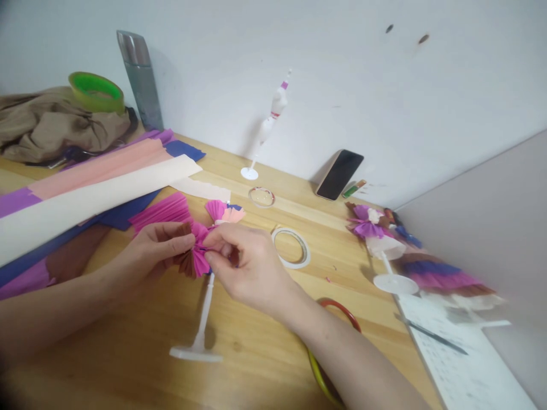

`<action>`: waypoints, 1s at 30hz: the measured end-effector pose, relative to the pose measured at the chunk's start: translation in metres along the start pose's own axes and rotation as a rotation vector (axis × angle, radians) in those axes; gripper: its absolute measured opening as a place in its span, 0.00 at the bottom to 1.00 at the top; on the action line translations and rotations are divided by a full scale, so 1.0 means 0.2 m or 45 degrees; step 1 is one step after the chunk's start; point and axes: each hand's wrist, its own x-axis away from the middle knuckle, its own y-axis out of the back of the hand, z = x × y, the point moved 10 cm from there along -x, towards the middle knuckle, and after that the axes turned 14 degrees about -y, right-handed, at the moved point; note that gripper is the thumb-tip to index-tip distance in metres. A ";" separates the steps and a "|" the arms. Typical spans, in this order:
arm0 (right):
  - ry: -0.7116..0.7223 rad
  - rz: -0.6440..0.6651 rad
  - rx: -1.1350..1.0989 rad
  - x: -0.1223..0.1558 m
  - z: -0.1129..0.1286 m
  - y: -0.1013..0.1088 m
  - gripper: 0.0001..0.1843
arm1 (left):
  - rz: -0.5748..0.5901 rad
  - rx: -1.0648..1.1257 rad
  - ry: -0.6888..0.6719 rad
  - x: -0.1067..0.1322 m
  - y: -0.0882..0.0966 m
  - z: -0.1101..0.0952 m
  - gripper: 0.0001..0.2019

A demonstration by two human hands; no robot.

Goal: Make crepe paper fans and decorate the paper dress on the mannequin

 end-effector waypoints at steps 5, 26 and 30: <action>0.024 -0.007 0.036 0.01 0.01 0.00 0.05 | -0.023 0.017 0.008 0.00 0.00 0.00 0.13; 0.147 0.030 0.280 0.02 0.06 0.00 0.08 | 0.057 -0.154 -0.006 -0.01 -0.01 -0.02 0.12; 0.055 -0.026 0.174 0.01 0.03 0.05 0.04 | 0.084 -0.137 0.003 -0.01 -0.03 -0.01 0.11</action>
